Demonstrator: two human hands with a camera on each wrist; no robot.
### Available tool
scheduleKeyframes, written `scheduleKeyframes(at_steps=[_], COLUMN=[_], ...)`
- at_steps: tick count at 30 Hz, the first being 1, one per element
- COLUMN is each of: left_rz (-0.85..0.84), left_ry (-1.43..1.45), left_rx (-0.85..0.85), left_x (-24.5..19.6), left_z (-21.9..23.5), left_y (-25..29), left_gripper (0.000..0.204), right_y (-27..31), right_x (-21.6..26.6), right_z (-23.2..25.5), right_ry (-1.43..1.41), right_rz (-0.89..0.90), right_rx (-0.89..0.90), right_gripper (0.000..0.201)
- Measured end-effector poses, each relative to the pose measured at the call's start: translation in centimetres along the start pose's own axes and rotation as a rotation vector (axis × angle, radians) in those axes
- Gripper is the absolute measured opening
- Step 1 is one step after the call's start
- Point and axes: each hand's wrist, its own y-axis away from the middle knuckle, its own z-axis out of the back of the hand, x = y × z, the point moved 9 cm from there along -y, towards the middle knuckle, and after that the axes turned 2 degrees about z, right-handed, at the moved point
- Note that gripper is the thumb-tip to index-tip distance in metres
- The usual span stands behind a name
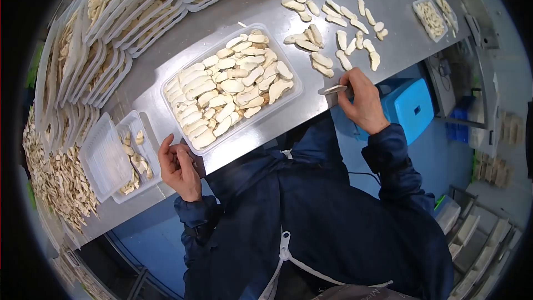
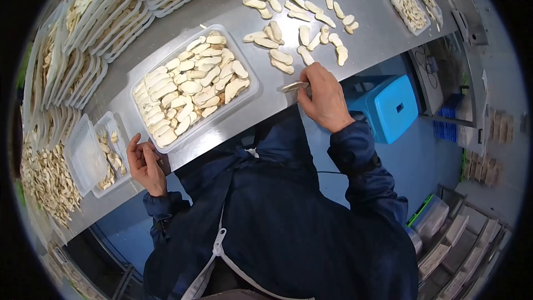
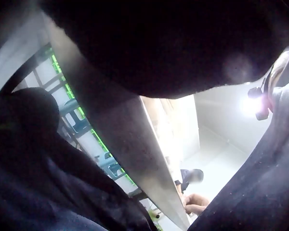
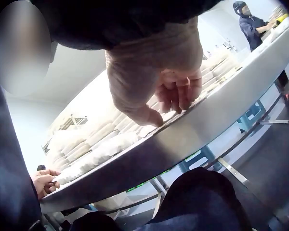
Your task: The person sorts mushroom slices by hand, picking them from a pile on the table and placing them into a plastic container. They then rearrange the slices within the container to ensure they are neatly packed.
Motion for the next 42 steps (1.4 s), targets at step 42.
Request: scheduleKeyframes(at_steps=[42], left_rz=[-0.020], left_ry=[-0.013], left_rx=[-0.009], left_x=[-0.2], left_z=[0.1], left_y=[0.0], left_gripper=[0.029], right_y=[-2.5], right_x=[9.5], right_z=[-0.8], right_ry=[0.074], right_rz=[0.414], right_rx=[0.068], right_gripper=[0.027])
